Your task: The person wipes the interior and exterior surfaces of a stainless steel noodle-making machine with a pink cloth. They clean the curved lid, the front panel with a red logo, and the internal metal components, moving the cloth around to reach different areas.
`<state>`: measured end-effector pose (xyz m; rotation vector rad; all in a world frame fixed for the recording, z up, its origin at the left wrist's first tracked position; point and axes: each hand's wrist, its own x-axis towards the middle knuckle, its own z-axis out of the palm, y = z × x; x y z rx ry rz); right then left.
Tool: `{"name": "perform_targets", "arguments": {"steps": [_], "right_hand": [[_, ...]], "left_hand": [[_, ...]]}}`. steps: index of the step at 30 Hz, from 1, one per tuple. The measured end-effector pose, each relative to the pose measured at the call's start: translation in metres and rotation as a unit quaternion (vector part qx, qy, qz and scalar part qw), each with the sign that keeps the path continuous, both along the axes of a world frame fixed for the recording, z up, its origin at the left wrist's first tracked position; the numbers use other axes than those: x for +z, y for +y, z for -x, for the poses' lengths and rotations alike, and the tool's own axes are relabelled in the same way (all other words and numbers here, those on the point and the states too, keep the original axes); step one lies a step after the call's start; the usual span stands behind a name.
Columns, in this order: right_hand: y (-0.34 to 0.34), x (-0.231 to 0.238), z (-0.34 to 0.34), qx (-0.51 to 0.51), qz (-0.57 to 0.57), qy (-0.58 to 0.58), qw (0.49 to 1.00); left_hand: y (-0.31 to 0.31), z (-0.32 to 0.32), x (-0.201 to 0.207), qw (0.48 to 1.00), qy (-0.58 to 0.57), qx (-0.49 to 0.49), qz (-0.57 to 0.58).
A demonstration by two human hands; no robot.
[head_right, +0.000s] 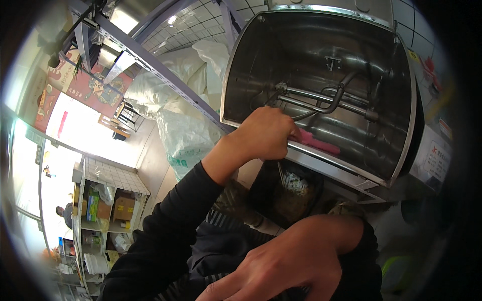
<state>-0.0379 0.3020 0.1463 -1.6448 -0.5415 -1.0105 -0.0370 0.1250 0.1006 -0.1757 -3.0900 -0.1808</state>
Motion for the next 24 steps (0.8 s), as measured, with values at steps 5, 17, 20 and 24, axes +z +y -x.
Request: {"name": "perform_targets", "arguments": {"steps": [5,17,20,24], "right_hand": [[-0.005,-0.003,-0.002,0.012,0.008,-0.006,1.000],[-0.002,-0.009,-0.001,0.065,-0.027,0.020,0.997],[-0.002,-0.010,-0.002,0.071,-0.038,0.001,0.997],[-0.002,-0.010,-0.001,0.058,-0.023,0.000,0.998]], "left_hand": [[0.001,0.000,0.002,1.000,-0.013,0.009,0.005],[0.002,0.000,0.000,1.000,-0.003,0.019,-0.019],[0.002,0.000,-0.001,1.000,0.003,0.023,-0.009],[0.001,0.000,-0.002,1.000,0.000,0.023,-0.016]]}}
